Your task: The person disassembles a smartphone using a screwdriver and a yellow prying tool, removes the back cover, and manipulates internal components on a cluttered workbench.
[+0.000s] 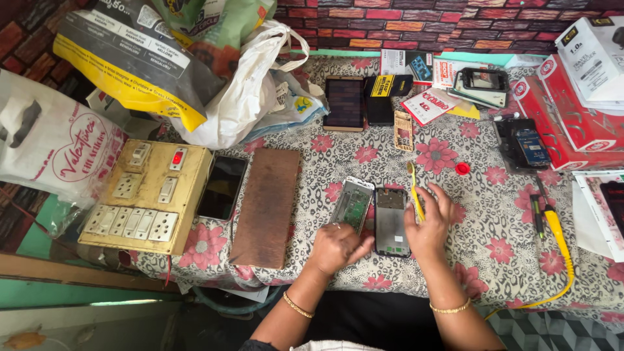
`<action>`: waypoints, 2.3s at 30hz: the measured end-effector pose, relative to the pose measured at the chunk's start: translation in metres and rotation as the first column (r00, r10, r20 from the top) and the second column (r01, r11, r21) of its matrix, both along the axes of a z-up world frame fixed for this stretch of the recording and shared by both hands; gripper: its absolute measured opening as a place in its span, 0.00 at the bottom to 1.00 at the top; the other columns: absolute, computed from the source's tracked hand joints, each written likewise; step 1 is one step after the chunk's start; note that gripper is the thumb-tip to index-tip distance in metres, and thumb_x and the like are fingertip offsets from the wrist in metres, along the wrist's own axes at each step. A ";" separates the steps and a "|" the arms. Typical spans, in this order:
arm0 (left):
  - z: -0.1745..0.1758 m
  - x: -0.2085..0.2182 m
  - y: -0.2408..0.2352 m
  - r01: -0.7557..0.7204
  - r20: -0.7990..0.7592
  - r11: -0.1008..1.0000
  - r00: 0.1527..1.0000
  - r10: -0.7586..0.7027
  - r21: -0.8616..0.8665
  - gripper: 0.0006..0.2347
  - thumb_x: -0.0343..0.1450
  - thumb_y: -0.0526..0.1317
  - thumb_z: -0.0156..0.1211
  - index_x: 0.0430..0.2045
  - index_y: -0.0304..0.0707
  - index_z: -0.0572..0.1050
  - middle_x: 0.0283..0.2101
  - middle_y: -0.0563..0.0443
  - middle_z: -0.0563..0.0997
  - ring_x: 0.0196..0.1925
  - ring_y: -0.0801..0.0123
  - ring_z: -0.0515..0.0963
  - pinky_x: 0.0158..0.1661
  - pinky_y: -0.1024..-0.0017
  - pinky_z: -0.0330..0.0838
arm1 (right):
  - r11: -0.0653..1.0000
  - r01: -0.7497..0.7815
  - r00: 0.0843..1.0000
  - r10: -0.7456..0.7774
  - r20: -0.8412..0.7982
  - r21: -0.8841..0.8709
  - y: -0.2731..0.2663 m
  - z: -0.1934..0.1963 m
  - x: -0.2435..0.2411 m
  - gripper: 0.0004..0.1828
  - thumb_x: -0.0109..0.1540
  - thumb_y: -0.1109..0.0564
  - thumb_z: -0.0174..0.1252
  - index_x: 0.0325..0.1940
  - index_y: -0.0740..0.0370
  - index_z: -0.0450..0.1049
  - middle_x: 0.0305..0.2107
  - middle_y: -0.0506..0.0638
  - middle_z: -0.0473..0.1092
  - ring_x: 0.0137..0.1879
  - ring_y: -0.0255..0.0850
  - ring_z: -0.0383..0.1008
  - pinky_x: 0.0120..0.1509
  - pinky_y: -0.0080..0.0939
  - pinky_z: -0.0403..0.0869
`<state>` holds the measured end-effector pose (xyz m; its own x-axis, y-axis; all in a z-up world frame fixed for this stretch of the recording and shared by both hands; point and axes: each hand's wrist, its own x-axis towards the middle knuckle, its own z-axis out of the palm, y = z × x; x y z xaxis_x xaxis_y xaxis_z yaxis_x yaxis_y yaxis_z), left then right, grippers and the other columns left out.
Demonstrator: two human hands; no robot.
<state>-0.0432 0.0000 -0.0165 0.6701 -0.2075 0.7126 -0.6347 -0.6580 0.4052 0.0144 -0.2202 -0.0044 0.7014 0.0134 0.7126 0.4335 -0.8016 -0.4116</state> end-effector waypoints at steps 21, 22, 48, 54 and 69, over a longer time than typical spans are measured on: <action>-0.007 0.003 0.003 0.096 0.077 0.995 0.992 -0.096 0.010 0.17 0.70 0.45 0.67 0.10 0.43 0.71 0.17 0.52 0.73 0.19 0.60 0.74 0.26 0.64 0.71 | 0.666 -0.729 0.654 0.609 -0.448 -0.159 0.170 -0.034 0.134 0.30 0.53 0.67 0.65 0.60 0.68 0.73 0.59 0.60 0.69 0.64 0.55 0.69 0.69 0.46 0.65; -0.007 0.003 0.003 0.102 0.073 0.995 0.992 -0.102 0.007 0.17 0.70 0.45 0.66 0.10 0.42 0.71 0.17 0.51 0.73 0.19 0.59 0.74 0.26 0.64 0.71 | 0.669 -0.722 0.662 0.594 -0.457 -0.176 0.170 -0.036 0.135 0.28 0.54 0.68 0.63 0.59 0.68 0.74 0.58 0.59 0.70 0.64 0.54 0.69 0.69 0.45 0.66; -0.004 0.003 0.005 0.199 0.064 0.978 0.979 -0.195 -0.057 0.10 0.62 0.37 0.65 0.10 0.41 0.70 0.17 0.51 0.71 0.19 0.59 0.73 0.24 0.63 0.70 | 0.748 -0.474 0.871 0.320 -0.373 -0.464 0.187 -0.019 0.098 0.12 0.59 0.67 0.49 0.45 0.67 0.74 0.41 0.61 0.74 0.51 0.57 0.74 0.54 0.54 0.75; -0.003 0.002 0.005 0.199 0.030 0.979 0.980 -0.198 -0.038 0.09 0.62 0.38 0.64 0.11 0.40 0.72 0.18 0.51 0.71 0.20 0.58 0.74 0.26 0.62 0.71 | 0.686 -0.504 0.854 0.301 -0.425 -0.525 0.187 -0.016 0.098 0.11 0.60 0.66 0.51 0.47 0.66 0.71 0.45 0.60 0.71 0.56 0.56 0.71 0.60 0.53 0.73; 0.000 0.001 0.005 0.179 -0.104 0.983 0.978 -0.181 -0.032 0.15 0.71 0.47 0.62 0.15 0.39 0.75 0.21 0.49 0.74 0.22 0.54 0.76 0.28 0.60 0.72 | 0.636 -0.481 0.374 0.771 -0.516 0.603 0.148 -0.091 0.185 0.04 0.63 0.69 0.61 0.39 0.66 0.74 0.26 0.48 0.72 0.30 0.31 0.69 0.34 0.33 0.72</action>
<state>-0.0426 0.0051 -0.0170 0.6950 -0.3162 0.6457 -0.6947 -0.5266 0.4899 0.1997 -0.0727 -0.0958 0.8206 0.5658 0.0804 0.2216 -0.1852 -0.9574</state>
